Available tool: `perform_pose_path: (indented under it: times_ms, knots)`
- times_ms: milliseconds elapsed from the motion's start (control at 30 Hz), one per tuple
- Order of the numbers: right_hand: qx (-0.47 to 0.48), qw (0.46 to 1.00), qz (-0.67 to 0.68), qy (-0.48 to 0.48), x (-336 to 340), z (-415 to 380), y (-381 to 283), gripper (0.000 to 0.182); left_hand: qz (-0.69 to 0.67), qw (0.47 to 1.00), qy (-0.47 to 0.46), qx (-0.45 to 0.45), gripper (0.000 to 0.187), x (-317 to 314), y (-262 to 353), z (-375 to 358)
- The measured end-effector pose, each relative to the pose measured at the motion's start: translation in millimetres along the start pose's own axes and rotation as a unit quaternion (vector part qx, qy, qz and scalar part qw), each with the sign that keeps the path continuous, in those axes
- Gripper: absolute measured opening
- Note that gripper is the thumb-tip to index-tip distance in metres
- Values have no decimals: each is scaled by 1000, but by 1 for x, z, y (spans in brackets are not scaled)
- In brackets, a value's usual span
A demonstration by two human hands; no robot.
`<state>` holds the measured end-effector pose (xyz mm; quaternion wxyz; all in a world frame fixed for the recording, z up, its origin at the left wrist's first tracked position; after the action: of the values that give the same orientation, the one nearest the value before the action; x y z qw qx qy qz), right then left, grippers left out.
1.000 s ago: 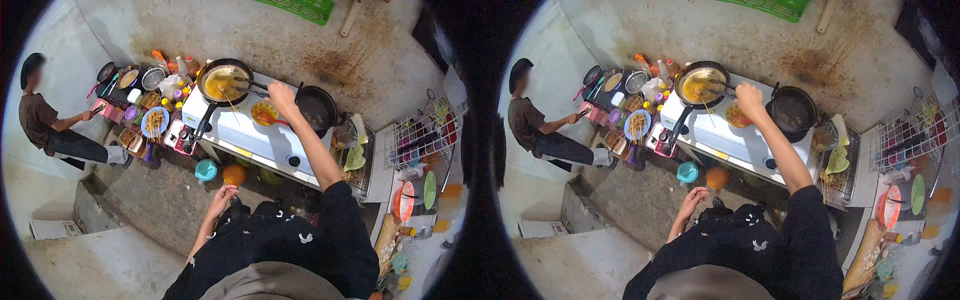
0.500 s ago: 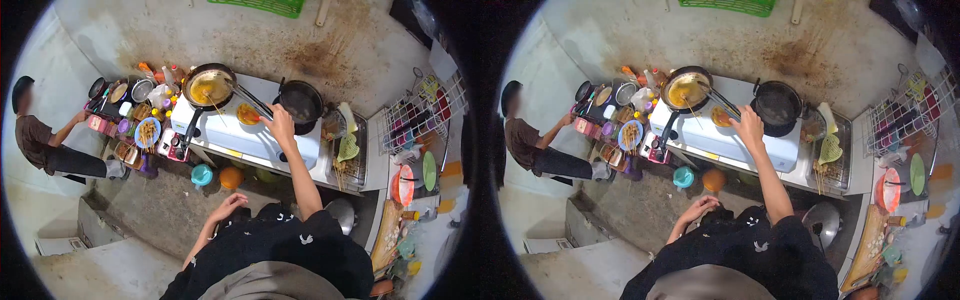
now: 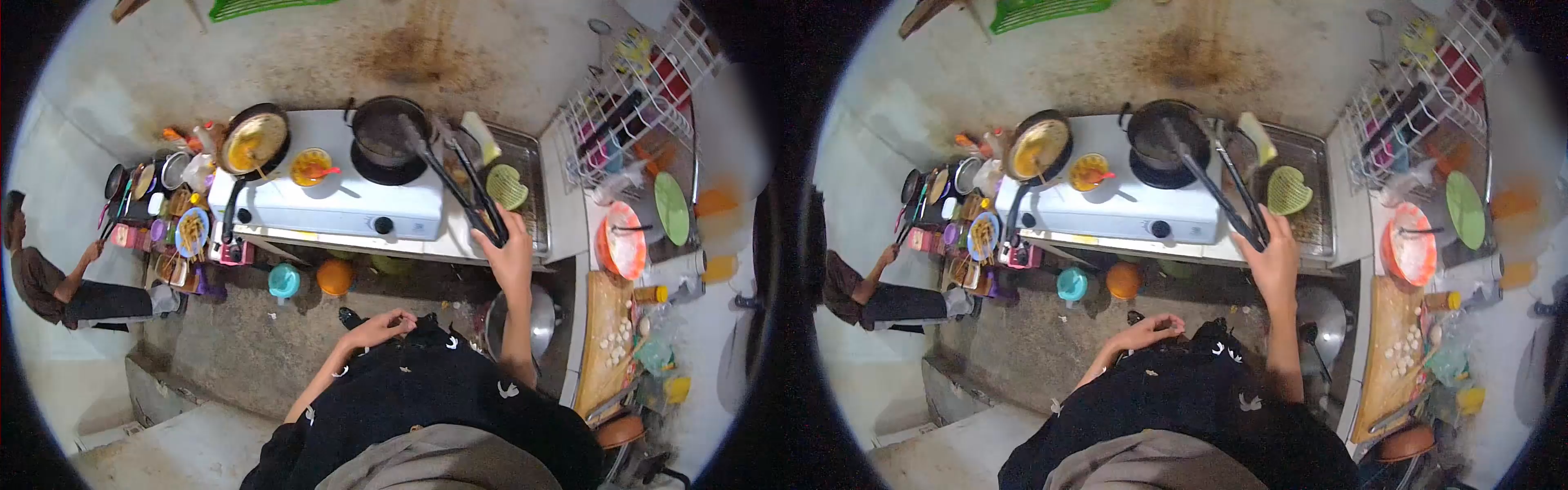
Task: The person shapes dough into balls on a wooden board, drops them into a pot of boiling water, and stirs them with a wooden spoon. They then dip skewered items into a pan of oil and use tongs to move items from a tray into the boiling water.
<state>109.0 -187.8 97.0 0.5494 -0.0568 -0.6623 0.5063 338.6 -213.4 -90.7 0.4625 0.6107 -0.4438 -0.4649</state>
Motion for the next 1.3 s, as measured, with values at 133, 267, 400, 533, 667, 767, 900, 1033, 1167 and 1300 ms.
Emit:
perform_pose_path:
  times_ms: [133, 267, 400, 533, 667, 767, 900, 1033, 1167, 1300]
  knots:
    - [-49, 997, 6, 56, 48, -15, 71, 57, 30, 998, -54, -22, 31, -42, -3, 45]
    - [-95, 990, -38, 96, 59, -21, 152, 62, 42, 996, -85, -4, 33, -78, -2, 78]
    - [-162, 983, -35, 81, 46, -22, 224, 69, 78, 990, -121, 5, 34, -108, 2, 100]
    - [-219, 974, -52, 29, 18, -21, 278, 70, 62, 988, -141, -1, 34, -127, -6, 113]
    - [-219, 974, -36, 54, 0, -16, 306, 70, 80, 985, -151, 14, 34, -134, -9, 119]
    - [-224, 972, -42, 54, -6, -9, 314, 71, 101, 982, -159, 31, 33, -134, -11, 119]
    - [-223, 972, -67, 33, -9, 3, 322, 72, 91, 988, -121, -10, 33, -132, -8, 124]
    - [-222, 967, -123, 30, -15, 10, 330, 66, 64, 992, -109, -3, 31, -132, -4, 128]
    - [-231, 966, -114, 29, -18, 9, 337, 68, -74, 996, -56, 10, 27, -123, -19, 141]
    - [-245, 964, -98, 10, -16, 10, 337, 70, -160, 986, 55, -3, 22, -101, -30, 157]
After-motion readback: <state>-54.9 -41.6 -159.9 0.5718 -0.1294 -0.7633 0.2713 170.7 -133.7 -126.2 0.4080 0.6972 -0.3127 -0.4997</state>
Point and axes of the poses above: each hand's wrist, its own z-axis towards the middle knuckle, its own x-axis out of the back of the hand, y = z × x, the point moved 6 cm from there along z, towards the middle knuckle, and after that the axes turned 14 degrees about -x, right-handed, at the moved point
